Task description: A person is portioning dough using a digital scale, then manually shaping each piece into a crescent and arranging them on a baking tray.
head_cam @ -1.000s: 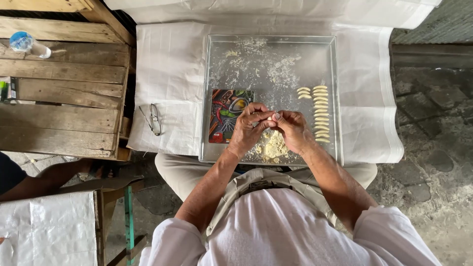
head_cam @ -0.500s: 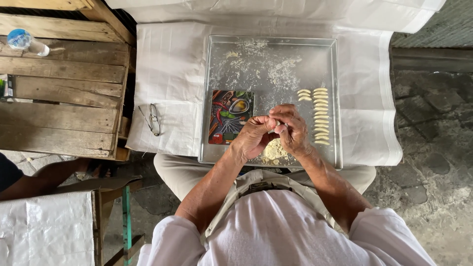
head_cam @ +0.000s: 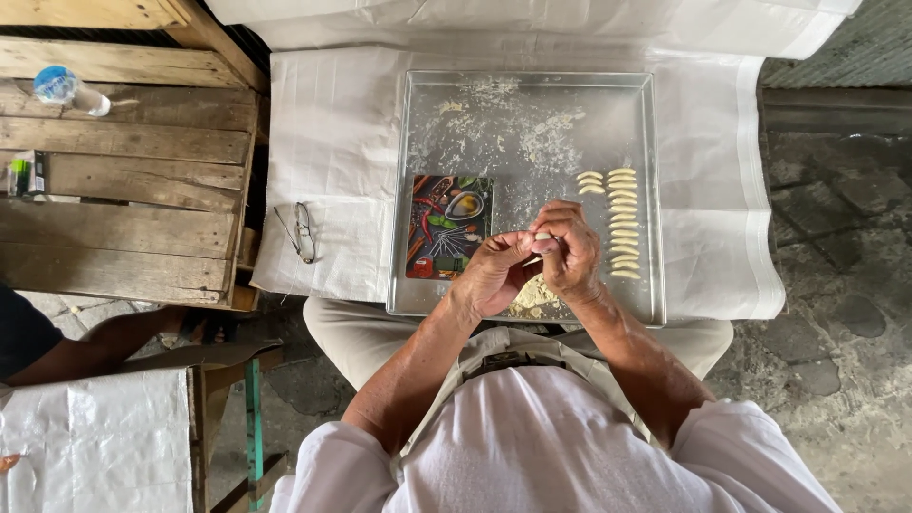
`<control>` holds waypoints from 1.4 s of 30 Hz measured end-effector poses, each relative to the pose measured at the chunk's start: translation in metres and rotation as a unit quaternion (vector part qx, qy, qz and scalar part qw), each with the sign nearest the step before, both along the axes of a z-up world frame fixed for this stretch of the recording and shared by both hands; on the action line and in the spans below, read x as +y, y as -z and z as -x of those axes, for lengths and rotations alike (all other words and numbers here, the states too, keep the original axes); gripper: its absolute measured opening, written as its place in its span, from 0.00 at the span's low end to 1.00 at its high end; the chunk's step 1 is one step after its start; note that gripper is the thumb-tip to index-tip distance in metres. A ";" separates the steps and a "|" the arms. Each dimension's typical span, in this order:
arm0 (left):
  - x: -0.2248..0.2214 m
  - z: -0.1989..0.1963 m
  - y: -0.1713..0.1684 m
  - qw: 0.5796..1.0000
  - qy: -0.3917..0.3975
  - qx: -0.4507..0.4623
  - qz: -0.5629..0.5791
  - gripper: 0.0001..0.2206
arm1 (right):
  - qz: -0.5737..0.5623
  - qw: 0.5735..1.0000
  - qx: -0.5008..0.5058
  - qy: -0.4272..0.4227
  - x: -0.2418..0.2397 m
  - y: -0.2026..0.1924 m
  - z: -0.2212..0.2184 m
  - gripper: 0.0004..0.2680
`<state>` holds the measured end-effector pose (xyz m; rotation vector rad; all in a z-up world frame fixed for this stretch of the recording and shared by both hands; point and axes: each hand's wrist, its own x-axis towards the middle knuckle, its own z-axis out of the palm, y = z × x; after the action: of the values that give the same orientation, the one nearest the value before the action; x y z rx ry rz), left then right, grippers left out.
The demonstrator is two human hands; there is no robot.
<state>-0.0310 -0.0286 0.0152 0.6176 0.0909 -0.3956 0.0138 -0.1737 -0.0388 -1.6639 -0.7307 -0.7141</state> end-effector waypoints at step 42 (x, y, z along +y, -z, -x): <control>-0.010 -0.025 0.032 1.000 -0.004 0.030 0.002 0.14 | -0.215 0.909 0.330 -0.138 0.002 -0.026 0.004 0.09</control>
<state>-0.0057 -0.0391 -0.0163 0.6018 0.1491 -0.4073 0.0095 -0.1719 -0.0125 -1.2390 -0.2768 -0.0693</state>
